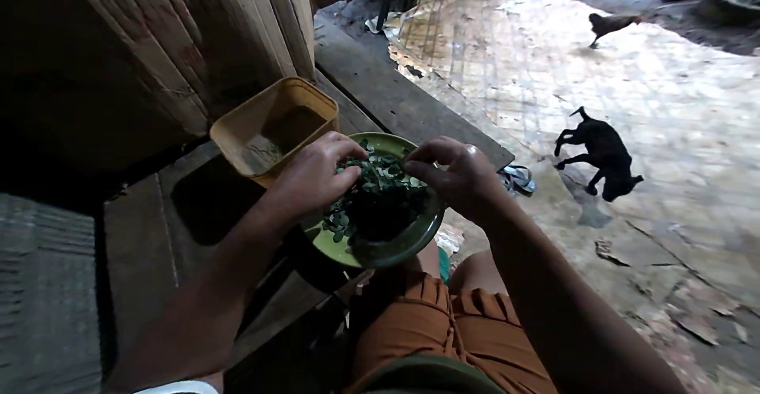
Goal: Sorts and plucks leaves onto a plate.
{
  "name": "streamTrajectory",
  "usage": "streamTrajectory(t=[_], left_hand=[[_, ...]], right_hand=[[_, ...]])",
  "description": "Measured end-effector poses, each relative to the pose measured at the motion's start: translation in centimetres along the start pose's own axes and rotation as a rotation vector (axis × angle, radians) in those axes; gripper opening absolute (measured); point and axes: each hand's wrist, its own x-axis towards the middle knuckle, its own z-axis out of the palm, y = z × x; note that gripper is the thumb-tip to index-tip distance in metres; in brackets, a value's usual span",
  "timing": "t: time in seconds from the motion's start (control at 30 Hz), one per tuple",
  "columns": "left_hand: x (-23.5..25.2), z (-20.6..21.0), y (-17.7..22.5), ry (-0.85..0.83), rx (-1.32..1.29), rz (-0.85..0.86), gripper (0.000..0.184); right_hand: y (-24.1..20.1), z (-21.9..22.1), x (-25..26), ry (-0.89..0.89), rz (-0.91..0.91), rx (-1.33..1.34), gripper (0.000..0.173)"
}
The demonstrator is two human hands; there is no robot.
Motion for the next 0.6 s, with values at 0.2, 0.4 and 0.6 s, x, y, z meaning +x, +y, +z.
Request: streamTrajectory(t=[0.2,0.4,0.6], left_hand=[[0.4,2.1,-0.2,0.064,-0.031,0.014,0.032],[0.3,2.6,0.3,0.118,-0.063,0.061,0.029],[-0.7,1.9,2.4,0.117,-0.188,0.11,0.027]], right_hand=[[-0.3,0.0,-1.2,-0.122,-0.044,-0.048,0.009],[-0.2,-0.4,-1.5,-0.051,-0.033,-0.048,0.01],[-0.7,-0.6,-1.5,0.016,0.011,0.078,0.009]])
